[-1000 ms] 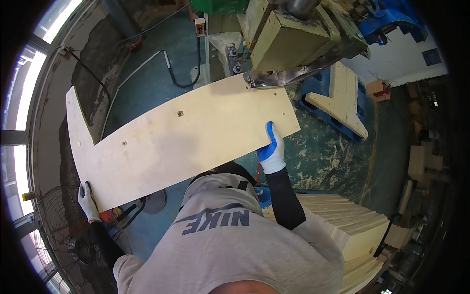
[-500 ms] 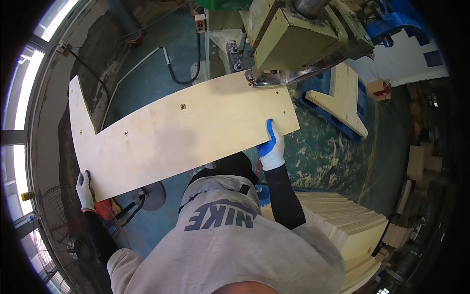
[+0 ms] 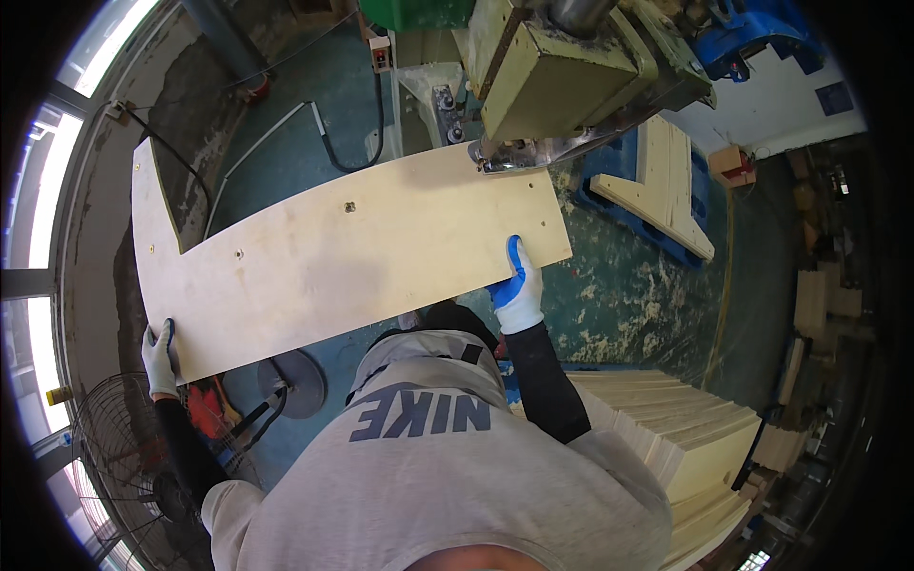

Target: The person picks up a wooden panel from a stack, places it into a machine to punch holes, and then sets it onto a blue pallet on the floor.

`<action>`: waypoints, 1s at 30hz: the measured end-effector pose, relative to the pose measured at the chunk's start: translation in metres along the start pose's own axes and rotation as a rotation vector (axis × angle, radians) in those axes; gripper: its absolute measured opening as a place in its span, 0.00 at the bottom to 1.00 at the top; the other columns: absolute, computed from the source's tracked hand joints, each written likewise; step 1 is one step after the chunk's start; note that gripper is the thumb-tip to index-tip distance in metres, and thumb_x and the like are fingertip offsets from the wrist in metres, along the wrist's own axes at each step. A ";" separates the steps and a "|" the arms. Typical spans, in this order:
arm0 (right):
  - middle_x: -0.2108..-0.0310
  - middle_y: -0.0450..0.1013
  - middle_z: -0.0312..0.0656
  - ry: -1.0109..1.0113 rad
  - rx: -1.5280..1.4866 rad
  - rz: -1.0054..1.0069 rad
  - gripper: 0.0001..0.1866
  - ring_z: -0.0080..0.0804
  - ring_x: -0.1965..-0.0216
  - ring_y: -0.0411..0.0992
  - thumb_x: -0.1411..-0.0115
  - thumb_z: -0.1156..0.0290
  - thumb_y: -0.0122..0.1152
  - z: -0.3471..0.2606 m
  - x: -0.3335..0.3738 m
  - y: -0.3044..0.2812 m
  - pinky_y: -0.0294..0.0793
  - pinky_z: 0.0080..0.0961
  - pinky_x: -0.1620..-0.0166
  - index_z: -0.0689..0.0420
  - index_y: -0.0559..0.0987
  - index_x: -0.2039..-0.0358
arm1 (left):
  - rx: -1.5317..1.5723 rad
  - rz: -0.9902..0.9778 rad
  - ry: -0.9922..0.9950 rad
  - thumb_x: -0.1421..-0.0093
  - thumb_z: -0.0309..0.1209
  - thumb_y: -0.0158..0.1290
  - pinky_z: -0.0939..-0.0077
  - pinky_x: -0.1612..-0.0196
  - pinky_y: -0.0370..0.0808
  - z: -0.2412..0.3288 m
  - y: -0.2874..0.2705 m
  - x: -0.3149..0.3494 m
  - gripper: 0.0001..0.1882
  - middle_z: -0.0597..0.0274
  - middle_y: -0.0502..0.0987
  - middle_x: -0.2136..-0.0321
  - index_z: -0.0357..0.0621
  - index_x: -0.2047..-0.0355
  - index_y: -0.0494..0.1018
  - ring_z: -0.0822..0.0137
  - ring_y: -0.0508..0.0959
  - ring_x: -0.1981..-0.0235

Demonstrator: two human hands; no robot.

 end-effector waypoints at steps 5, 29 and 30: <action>0.42 0.71 0.43 -0.053 0.045 -0.025 0.25 0.38 0.42 0.73 0.30 0.63 0.55 -0.005 -0.003 -0.006 0.77 0.40 0.43 0.57 0.66 0.36 | 0.081 0.022 -0.052 0.37 0.32 0.61 0.77 0.49 0.72 0.007 0.002 0.018 0.23 0.60 0.78 0.53 0.30 0.46 0.72 0.70 0.75 0.54; 0.64 0.76 0.30 -0.054 0.337 0.140 0.15 0.19 0.72 0.75 0.34 0.61 0.62 0.008 -0.012 0.042 0.69 0.19 0.79 0.50 0.75 0.49 | 0.033 0.201 -0.105 0.37 0.37 0.63 0.75 0.52 0.74 -0.064 -0.057 0.049 0.24 0.59 0.80 0.54 0.31 0.47 0.75 0.70 0.77 0.57; 0.66 0.76 0.29 -0.057 0.342 0.152 0.15 0.18 0.74 0.74 0.34 0.60 0.62 0.008 -0.010 0.043 0.66 0.18 0.81 0.50 0.76 0.50 | -0.003 0.227 -0.073 0.38 0.37 0.63 0.75 0.52 0.74 -0.068 -0.058 0.048 0.25 0.60 0.80 0.54 0.31 0.47 0.75 0.70 0.77 0.57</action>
Point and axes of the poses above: each hand's wrist, its own x-axis away from the middle knuckle, its own y-axis out of the palm, z = x × y, the point moved 1 cm from there along -x, towards the middle knuckle
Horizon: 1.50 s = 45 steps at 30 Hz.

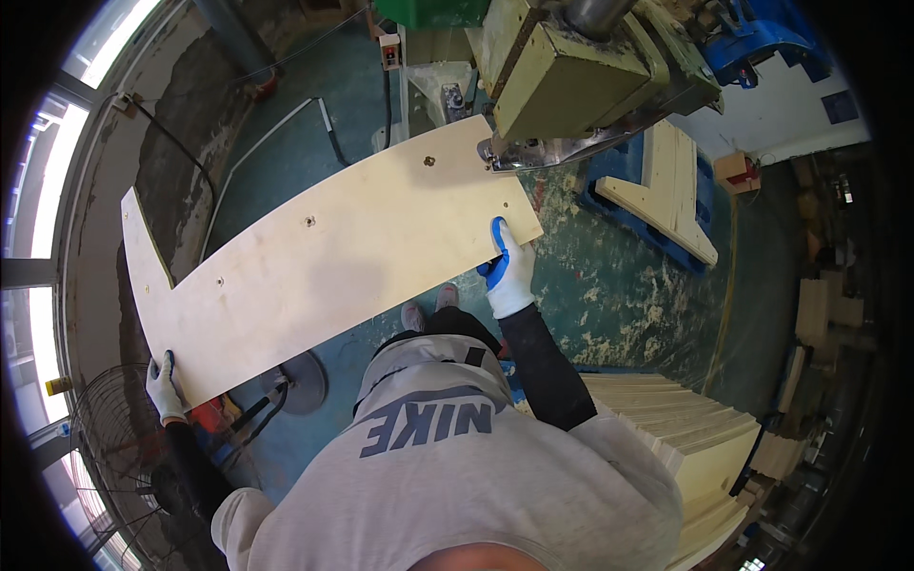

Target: The person picks up a wooden panel from a stack, places it into a machine to punch holes, and then sets it onto a blue pallet on the floor.

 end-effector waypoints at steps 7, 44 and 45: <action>0.69 0.77 0.32 0.033 0.159 -0.039 0.19 0.18 0.78 0.73 0.35 0.51 0.62 0.002 0.006 -0.010 0.69 0.16 0.79 0.54 0.78 0.55 | 0.017 0.012 -0.047 0.40 0.36 0.65 0.74 0.48 0.72 0.017 0.015 -0.020 0.29 0.56 0.79 0.51 0.27 0.45 0.73 0.67 0.77 0.54; 0.73 0.70 0.33 0.018 0.278 -0.168 0.15 0.24 0.81 0.74 0.33 0.55 0.59 -0.004 -0.011 0.037 0.68 0.19 0.80 0.56 0.74 0.61 | -0.005 0.016 -0.035 0.39 0.35 0.64 0.75 0.51 0.73 0.033 0.022 -0.041 0.26 0.56 0.79 0.54 0.26 0.48 0.74 0.68 0.76 0.57; 0.73 0.70 0.33 0.010 0.274 -0.175 0.15 0.24 0.81 0.73 0.33 0.55 0.59 -0.004 -0.012 0.038 0.68 0.19 0.80 0.56 0.74 0.61 | -0.002 0.026 -0.023 0.39 0.36 0.64 0.75 0.51 0.73 0.030 0.020 -0.046 0.26 0.56 0.79 0.54 0.26 0.49 0.74 0.68 0.76 0.57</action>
Point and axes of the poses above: each hand's wrist, its own x-axis away from the middle knuckle, its own y-axis out of the palm, z = x × y, the point moved 1 cm from there along -x, towards the middle knuckle
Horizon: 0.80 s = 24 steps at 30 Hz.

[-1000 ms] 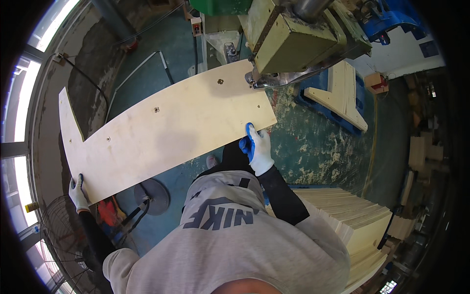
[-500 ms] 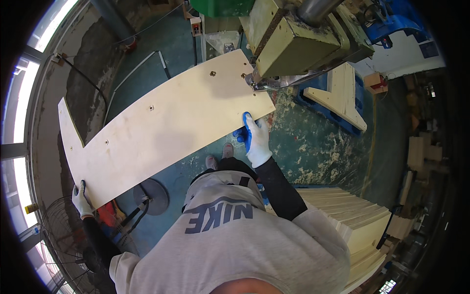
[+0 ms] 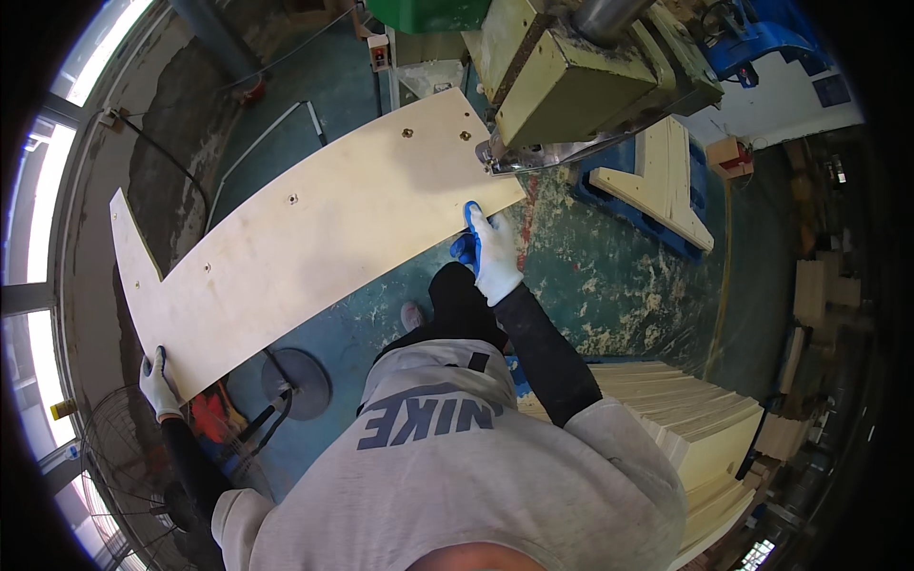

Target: The person picks up a wooden panel from a stack, places it into a machine to punch holes, and then sets it onto a blue pallet on the floor.

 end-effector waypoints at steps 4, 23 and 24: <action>0.73 0.70 0.32 0.019 -0.023 0.016 0.16 0.23 0.81 0.72 0.32 0.55 0.59 0.004 0.000 0.002 0.67 0.19 0.80 0.56 0.74 0.61 | 0.006 0.017 0.071 0.39 0.37 0.65 0.75 0.50 0.73 -0.002 -0.008 -0.017 0.27 0.55 0.79 0.54 0.25 0.49 0.74 0.68 0.76 0.56; 0.73 0.73 0.33 0.020 -0.230 -0.153 0.12 0.23 0.77 0.73 0.32 0.57 0.59 0.000 0.002 -0.015 0.66 0.20 0.76 0.51 0.74 0.58 | 0.067 0.297 0.128 0.32 0.39 0.57 0.74 0.53 0.75 -0.013 -0.034 0.005 0.21 0.55 0.82 0.57 0.29 0.52 0.78 0.68 0.78 0.59; 0.73 0.74 0.33 0.010 -0.246 -0.168 0.12 0.23 0.77 0.73 0.32 0.57 0.60 0.000 0.001 -0.015 0.67 0.20 0.76 0.51 0.74 0.58 | 0.069 0.316 0.156 0.32 0.39 0.57 0.74 0.53 0.75 -0.012 -0.040 0.004 0.21 0.55 0.82 0.57 0.29 0.52 0.78 0.68 0.78 0.58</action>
Point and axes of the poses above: each hand's wrist, its own x-axis away from the middle knuckle, its own y-axis out of the palm, z = x × y, the point moved 1 cm from there along -x, towards the middle knuckle
